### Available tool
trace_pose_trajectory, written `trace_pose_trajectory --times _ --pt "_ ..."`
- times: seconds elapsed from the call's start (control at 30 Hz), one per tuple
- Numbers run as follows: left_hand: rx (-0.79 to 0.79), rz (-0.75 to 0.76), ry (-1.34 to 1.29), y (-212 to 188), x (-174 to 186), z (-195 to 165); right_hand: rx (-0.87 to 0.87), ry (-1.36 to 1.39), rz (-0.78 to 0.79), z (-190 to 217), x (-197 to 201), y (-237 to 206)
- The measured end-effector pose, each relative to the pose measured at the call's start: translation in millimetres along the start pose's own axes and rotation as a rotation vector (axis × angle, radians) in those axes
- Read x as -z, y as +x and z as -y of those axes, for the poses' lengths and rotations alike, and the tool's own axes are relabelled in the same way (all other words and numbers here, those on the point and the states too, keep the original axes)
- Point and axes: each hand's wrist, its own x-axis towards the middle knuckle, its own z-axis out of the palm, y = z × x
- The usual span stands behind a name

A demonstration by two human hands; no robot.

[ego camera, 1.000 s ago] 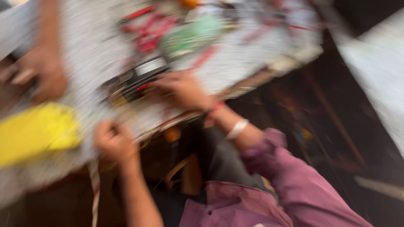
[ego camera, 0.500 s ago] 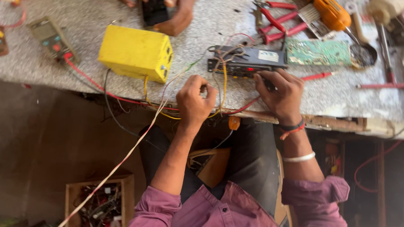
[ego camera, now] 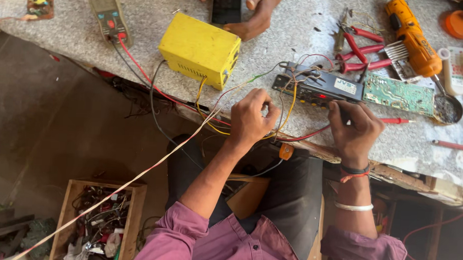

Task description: The person works on a small electronic device on a cluttered workbench, connecting wires to a yellow power supply and a multimeter. They handle a small circuit board, twist wire ends, and adjust knobs on the device while another person stands nearby.

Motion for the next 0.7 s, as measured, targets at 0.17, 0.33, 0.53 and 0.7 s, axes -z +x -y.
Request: trace_pose_trajectory --times 0.17,0.33,0.53,0.7 --pt "-0.018 -0.025 -0.017 4.9 15.4 12.0 0.013 0.010 0.006 8.5 -14.9 4.3" --pt "-0.017 -0.033 -0.026 21.6 17.5 39.4 0.016 -0.018 -0.002 4.3 -44.0 17.4" --pt "-0.011 -0.003 -0.027 25.4 30.8 32.2 -0.012 -0.013 -0.006 22.0 -41.8 23.1" --pt "-0.030 -0.040 -0.059 17.7 41.1 10.4 -0.003 -0.023 0.000 35.3 -19.6 18.9"
